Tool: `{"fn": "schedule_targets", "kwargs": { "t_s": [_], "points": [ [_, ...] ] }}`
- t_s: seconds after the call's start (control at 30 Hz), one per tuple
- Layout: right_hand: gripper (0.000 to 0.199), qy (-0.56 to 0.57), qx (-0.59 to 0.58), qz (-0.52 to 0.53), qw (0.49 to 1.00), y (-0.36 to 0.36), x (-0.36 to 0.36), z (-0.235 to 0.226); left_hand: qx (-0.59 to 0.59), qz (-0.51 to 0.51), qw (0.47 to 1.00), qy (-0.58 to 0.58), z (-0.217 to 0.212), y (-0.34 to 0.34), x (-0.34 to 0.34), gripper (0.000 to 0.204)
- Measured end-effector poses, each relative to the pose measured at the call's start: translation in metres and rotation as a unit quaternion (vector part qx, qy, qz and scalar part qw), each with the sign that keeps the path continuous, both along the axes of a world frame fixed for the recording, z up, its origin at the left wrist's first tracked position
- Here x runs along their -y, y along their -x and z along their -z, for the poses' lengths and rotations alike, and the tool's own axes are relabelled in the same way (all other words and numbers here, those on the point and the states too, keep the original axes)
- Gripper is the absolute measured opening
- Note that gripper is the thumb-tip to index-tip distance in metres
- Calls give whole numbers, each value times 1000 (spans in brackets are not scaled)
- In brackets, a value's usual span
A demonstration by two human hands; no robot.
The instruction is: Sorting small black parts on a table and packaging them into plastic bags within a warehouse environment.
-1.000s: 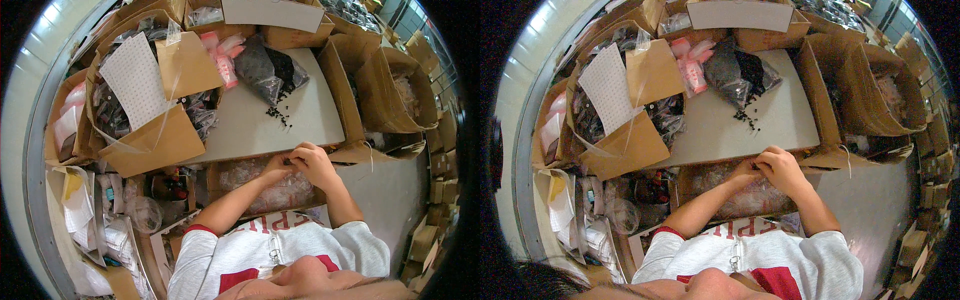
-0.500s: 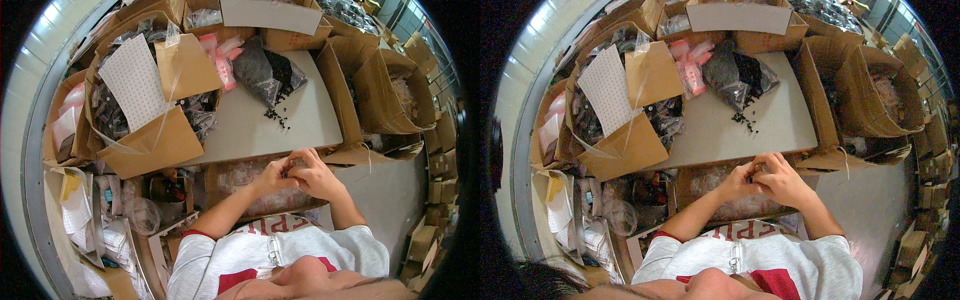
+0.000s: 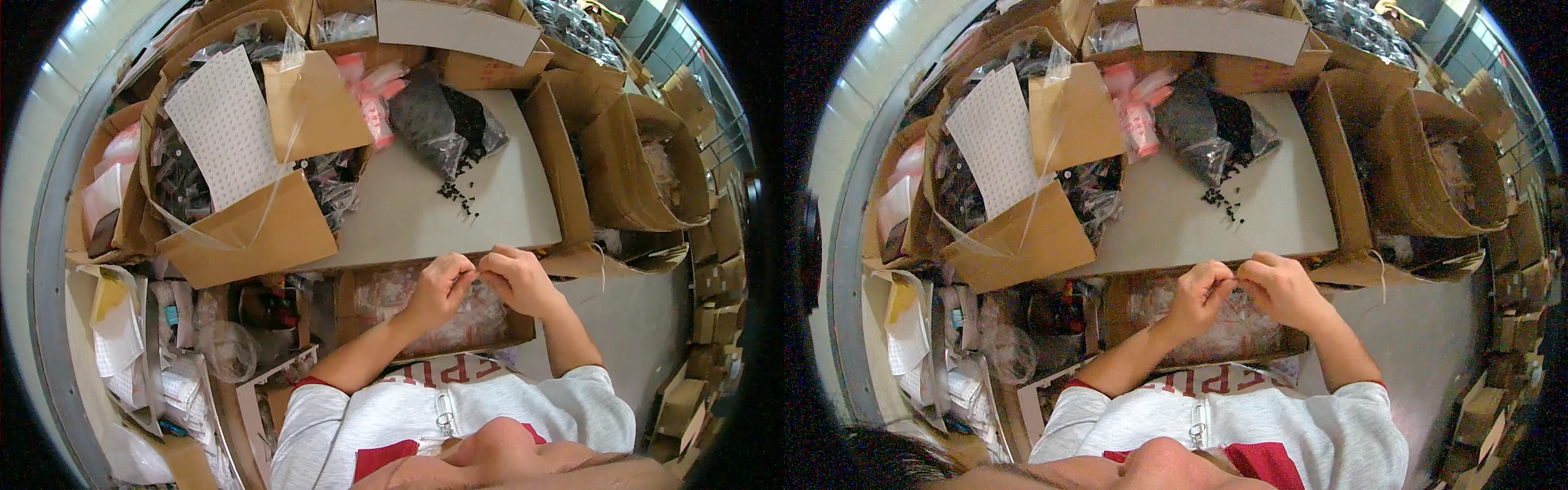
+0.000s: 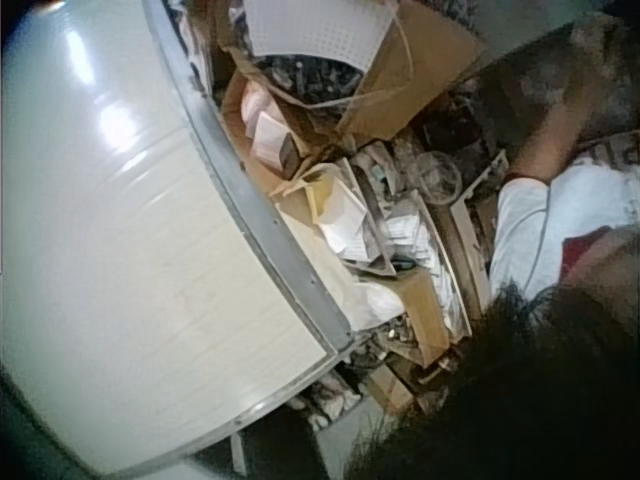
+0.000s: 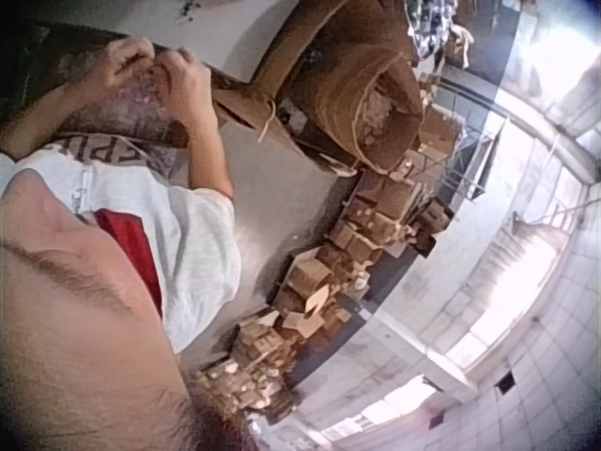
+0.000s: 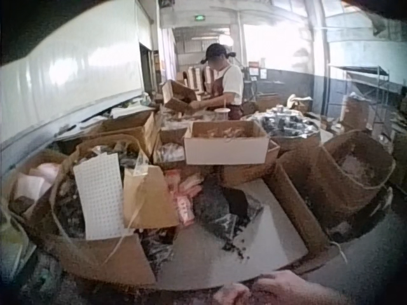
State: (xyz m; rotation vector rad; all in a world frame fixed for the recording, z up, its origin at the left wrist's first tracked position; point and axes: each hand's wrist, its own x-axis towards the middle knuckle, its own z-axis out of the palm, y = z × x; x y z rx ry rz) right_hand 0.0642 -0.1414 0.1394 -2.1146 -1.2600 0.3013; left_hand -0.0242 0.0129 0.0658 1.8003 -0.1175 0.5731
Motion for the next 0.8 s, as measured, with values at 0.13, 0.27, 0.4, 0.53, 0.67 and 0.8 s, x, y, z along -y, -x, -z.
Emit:
{"fn": "schedule_targets", "kwargs": {
  "t_s": [0.13,0.27,0.4,0.53,0.67,0.8],
  "points": [
    [12,49,58,2,997,-33,-12,-11,-51,-20,997,45,1,-5,-5,8],
    [13,-98,128,126,979,-105,-47,-65,-39,79,996,-13,17,0,4,18],
    [22,-247,173,240,923,-195,-88,-109,-257,246,881,-312,51,-5,14,26],
    [25,-296,93,221,925,-258,-109,-107,-207,221,855,-421,120,-4,8,31],
    [34,-306,81,211,925,-247,-113,-81,-259,278,820,-428,122,-11,4,26],
    [26,-200,136,180,954,-177,-95,-54,-370,279,872,-160,106,-12,5,22]
  ]
}}
